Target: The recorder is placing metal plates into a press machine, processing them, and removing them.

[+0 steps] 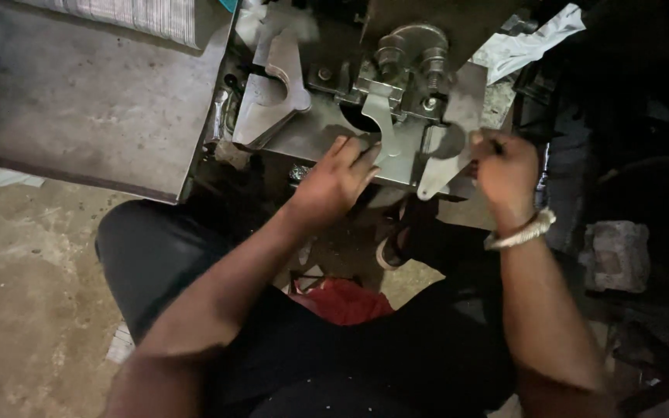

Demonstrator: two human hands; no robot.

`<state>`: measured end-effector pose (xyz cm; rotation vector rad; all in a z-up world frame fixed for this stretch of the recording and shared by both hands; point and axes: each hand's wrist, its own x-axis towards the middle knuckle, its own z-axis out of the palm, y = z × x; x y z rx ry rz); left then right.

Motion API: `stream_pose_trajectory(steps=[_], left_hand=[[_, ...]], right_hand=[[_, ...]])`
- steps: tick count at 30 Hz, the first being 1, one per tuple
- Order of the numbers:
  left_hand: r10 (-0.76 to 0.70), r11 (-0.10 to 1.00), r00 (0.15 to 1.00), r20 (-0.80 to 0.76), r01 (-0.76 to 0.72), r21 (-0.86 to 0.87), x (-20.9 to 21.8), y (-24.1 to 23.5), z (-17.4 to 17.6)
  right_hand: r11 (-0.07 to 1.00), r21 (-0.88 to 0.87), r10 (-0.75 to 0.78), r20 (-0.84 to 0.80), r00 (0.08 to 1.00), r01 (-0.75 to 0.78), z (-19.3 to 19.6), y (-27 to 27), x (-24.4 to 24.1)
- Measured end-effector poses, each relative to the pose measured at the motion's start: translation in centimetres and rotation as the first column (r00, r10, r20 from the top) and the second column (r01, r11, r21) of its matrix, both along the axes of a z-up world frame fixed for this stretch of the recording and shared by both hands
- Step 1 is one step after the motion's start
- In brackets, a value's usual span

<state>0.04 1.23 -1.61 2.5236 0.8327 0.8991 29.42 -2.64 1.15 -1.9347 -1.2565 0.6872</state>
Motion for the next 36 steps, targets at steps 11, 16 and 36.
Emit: stream_pose_trajectory(steps=[11,16,36], left_hand=[[0.057,0.998,0.998,-0.012,-0.057,0.002,0.9,-0.3,-0.4],[0.026,1.000,0.998,-0.061,-0.025,0.014,0.9,0.1,-1.0],[-0.004,0.997,1.000,0.025,0.002,0.082,0.1,-0.8,0.4]], right_hand=[[0.974,0.227,-0.100,0.367,0.925,0.015,-6.5,6.6,3.9],[0.969,0.213,-0.222,0.519,0.825,0.126,-1.3,4.7,-0.6],[0.982,-0.144,0.184,0.585,0.790,-0.123,3.7,-0.7,-8.3]])
